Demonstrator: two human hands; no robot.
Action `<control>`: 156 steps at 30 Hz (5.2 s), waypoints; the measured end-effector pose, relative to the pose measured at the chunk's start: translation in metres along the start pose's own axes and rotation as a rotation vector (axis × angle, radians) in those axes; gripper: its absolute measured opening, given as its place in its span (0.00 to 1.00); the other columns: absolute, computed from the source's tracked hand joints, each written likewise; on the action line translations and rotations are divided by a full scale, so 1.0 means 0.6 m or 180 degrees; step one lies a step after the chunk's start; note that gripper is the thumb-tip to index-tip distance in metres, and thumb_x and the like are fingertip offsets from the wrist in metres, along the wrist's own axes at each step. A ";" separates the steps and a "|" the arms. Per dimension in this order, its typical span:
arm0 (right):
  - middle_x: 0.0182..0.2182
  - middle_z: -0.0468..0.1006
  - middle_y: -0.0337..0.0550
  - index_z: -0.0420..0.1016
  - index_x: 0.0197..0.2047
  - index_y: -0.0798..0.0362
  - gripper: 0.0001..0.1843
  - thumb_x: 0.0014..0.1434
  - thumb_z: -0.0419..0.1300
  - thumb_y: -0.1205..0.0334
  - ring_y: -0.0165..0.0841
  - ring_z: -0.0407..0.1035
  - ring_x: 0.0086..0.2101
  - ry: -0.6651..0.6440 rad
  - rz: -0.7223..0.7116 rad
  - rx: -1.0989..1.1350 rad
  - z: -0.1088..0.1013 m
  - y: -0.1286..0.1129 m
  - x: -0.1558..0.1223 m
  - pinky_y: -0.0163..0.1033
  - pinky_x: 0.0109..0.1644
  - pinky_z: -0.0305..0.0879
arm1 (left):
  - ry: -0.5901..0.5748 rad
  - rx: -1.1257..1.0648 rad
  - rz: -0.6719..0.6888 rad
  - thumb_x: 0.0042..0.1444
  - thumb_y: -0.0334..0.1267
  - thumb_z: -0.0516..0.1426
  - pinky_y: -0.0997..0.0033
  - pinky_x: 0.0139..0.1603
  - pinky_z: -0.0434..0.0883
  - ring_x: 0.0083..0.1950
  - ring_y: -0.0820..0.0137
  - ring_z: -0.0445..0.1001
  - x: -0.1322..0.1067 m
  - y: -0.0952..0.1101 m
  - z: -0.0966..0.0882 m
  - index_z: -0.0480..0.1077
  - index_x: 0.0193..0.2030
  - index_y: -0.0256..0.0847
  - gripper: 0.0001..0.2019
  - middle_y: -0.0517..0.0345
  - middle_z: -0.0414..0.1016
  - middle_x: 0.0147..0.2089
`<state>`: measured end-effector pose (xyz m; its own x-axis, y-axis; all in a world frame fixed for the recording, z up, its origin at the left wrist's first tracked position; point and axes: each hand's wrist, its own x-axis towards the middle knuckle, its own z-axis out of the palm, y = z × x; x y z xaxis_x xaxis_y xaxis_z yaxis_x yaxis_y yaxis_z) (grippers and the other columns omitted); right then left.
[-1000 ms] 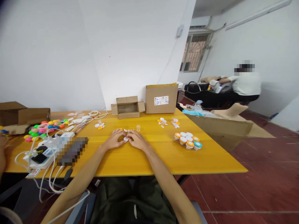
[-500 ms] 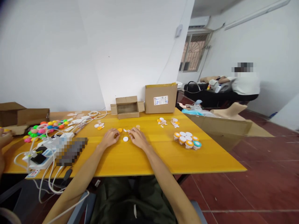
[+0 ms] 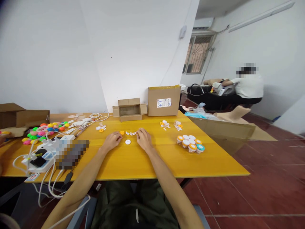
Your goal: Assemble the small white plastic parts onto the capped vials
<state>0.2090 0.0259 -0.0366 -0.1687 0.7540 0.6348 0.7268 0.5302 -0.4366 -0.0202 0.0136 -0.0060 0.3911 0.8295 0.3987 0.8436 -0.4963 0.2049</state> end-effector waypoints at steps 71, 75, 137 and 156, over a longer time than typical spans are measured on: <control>0.37 0.75 0.41 0.74 0.37 0.49 0.07 0.54 0.67 0.62 0.37 0.69 0.40 -0.1176 -0.0626 0.1116 0.011 -0.023 0.006 0.42 0.46 0.66 | 0.0126 -0.1053 0.0891 0.55 0.28 0.56 0.67 0.46 0.71 0.40 0.67 0.74 -0.002 0.040 0.009 0.72 0.33 0.43 0.06 0.57 0.76 0.36; 0.38 0.75 0.41 0.74 0.38 0.48 0.08 0.54 0.67 0.62 0.37 0.68 0.41 -0.1200 -0.0599 0.1108 0.013 -0.022 0.006 0.43 0.47 0.65 | 0.0144 -0.1064 0.0797 0.55 0.28 0.56 0.67 0.45 0.71 0.39 0.68 0.74 -0.002 0.037 0.013 0.72 0.33 0.43 0.07 0.58 0.76 0.35; 0.39 0.75 0.42 0.74 0.39 0.48 0.10 0.54 0.68 0.60 0.38 0.69 0.41 -0.1172 -0.0553 0.1103 0.017 -0.017 0.003 0.43 0.48 0.65 | -0.0067 -0.1277 0.0698 0.61 0.32 0.54 0.66 0.46 0.70 0.39 0.68 0.73 0.004 0.030 0.018 0.75 0.37 0.42 0.08 0.56 0.76 0.36; 0.39 0.75 0.42 0.74 0.38 0.48 0.09 0.54 0.68 0.60 0.38 0.69 0.42 -0.1203 -0.0539 0.1148 0.014 -0.020 0.005 0.44 0.48 0.66 | -0.0083 -0.1286 0.0769 0.62 0.32 0.54 0.66 0.46 0.70 0.39 0.68 0.73 0.006 0.029 0.021 0.74 0.36 0.42 0.07 0.56 0.75 0.36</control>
<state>0.1942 0.0249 -0.0345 -0.5392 0.6981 0.4711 0.4056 0.7055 -0.5811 0.0002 0.0112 -0.0121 0.5721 0.6816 0.4562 0.5186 -0.7316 0.4425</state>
